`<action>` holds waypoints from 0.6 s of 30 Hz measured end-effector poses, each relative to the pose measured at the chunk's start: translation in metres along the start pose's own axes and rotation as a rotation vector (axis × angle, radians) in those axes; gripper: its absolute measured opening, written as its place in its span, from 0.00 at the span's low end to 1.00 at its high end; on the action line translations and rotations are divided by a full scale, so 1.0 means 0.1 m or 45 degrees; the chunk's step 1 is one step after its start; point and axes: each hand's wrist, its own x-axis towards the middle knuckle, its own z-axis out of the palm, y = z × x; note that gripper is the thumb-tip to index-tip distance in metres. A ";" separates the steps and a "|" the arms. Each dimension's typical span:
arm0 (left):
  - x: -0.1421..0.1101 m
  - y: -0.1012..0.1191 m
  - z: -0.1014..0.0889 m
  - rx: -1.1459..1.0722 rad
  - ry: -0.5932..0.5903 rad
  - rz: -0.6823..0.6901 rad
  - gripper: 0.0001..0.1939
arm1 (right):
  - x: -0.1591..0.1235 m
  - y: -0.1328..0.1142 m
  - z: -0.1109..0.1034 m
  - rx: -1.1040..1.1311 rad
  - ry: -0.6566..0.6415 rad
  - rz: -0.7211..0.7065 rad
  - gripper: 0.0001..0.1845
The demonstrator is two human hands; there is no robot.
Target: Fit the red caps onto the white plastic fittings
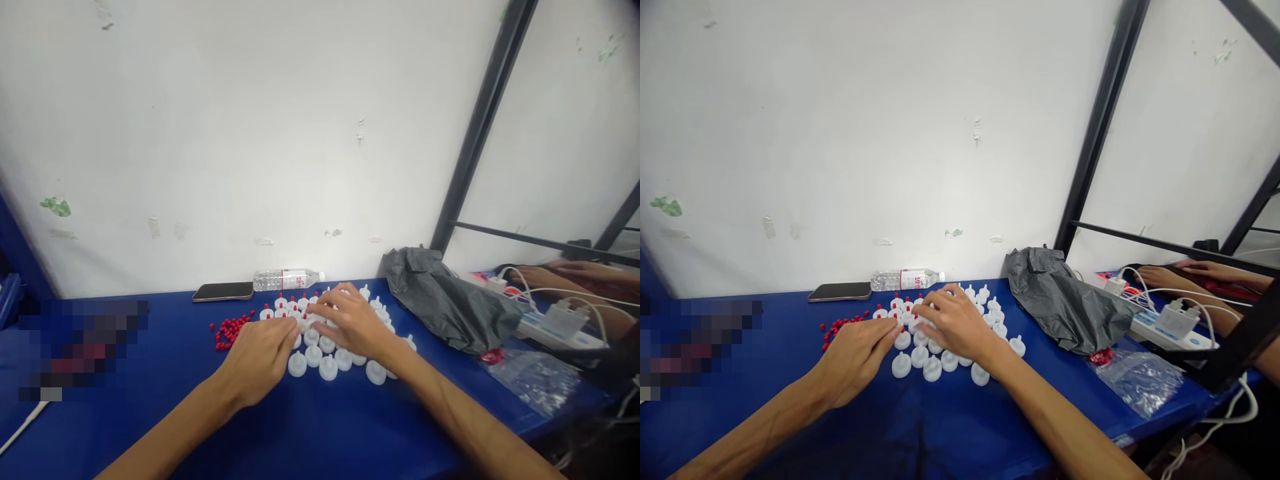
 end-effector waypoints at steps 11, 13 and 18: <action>0.03 -0.37 -0.20 0.231 -0.113 -0.270 0.11 | -0.19 0.53 -0.09 0.000 -0.039 0.461 0.11; 0.03 -0.38 -0.13 0.291 -0.241 -0.225 0.10 | -0.16 0.45 -0.07 0.068 -0.097 0.390 0.12; 0.00 -0.43 -0.08 0.361 -0.388 -0.188 0.06 | -0.14 0.39 -0.05 0.146 -0.163 0.316 0.09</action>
